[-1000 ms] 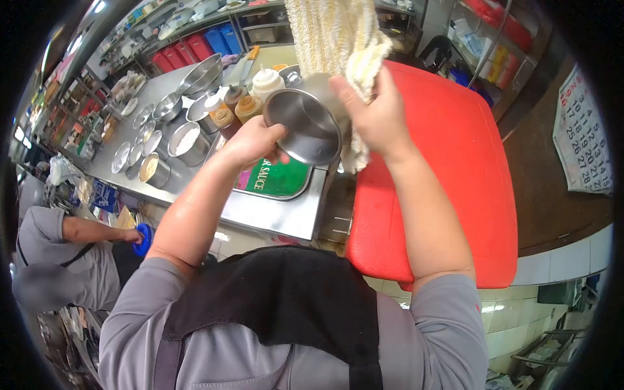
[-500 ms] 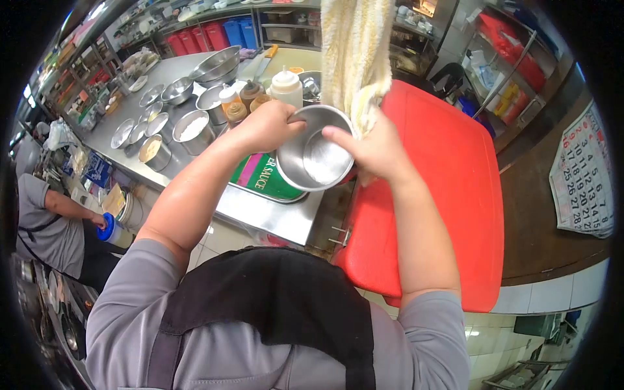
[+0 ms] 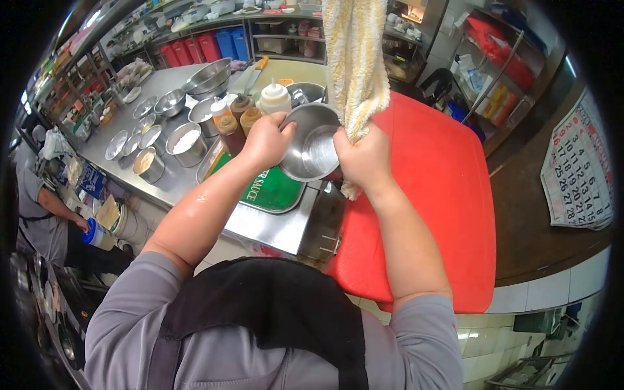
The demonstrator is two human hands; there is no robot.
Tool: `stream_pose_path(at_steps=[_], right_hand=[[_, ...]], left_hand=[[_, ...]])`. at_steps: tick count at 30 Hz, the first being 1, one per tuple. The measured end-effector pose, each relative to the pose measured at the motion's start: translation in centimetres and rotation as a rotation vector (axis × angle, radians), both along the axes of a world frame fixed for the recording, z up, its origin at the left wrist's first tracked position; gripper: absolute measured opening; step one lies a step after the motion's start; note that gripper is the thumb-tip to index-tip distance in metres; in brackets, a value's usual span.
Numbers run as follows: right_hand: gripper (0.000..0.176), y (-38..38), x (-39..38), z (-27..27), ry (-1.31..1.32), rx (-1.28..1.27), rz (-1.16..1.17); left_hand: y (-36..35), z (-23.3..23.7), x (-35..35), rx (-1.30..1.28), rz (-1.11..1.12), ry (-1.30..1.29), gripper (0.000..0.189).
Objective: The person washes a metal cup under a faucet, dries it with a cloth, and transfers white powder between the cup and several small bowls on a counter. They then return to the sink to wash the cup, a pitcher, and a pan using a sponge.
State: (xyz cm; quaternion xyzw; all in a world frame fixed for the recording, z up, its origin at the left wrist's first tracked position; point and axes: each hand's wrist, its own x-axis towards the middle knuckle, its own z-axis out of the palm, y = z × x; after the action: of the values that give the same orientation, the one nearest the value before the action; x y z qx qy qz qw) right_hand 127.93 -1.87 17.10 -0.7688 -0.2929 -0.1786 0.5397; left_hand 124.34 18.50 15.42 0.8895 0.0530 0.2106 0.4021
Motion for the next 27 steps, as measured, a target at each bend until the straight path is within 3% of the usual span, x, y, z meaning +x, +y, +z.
stream_pose_path(at_steps=[9,12,15,16,19,23,27], right_hand=[[0.028,0.2,-0.9,0.3,-0.039,0.047,0.058],[0.027,-0.2,-0.2,0.4,-0.075,0.027,-0.002],[0.026,-0.5,0.1,0.5,-0.127,-0.01,-0.088],[0.025,-0.4,0.0,0.4,-0.123,-0.033,-0.115],[0.025,-0.1,0.0,0.2,-0.137,-0.079,-0.149],[0.026,0.1,-0.4,0.0,-0.163,-0.118,-0.193],[0.025,0.5,-1.5,0.2,-0.218,-0.103,-0.147]], left_hand=[[0.0,-0.5,0.6,0.072,0.047,-0.161,0.033],[0.8,-1.7,-0.1,-0.116,-0.052,-0.326,0.039],[1.2,0.1,-1.9,-0.772,-0.183,0.049,0.044],[1.9,-0.8,-1.3,-0.882,-0.232,0.155,0.044],[0.7,-0.6,-2.4,-0.742,-0.185,0.27,0.042],[0.5,-2.0,-1.6,-0.773,-0.159,0.26,0.033],[-1.9,-3.0,-0.8,-0.787,-0.073,0.09,0.028]])
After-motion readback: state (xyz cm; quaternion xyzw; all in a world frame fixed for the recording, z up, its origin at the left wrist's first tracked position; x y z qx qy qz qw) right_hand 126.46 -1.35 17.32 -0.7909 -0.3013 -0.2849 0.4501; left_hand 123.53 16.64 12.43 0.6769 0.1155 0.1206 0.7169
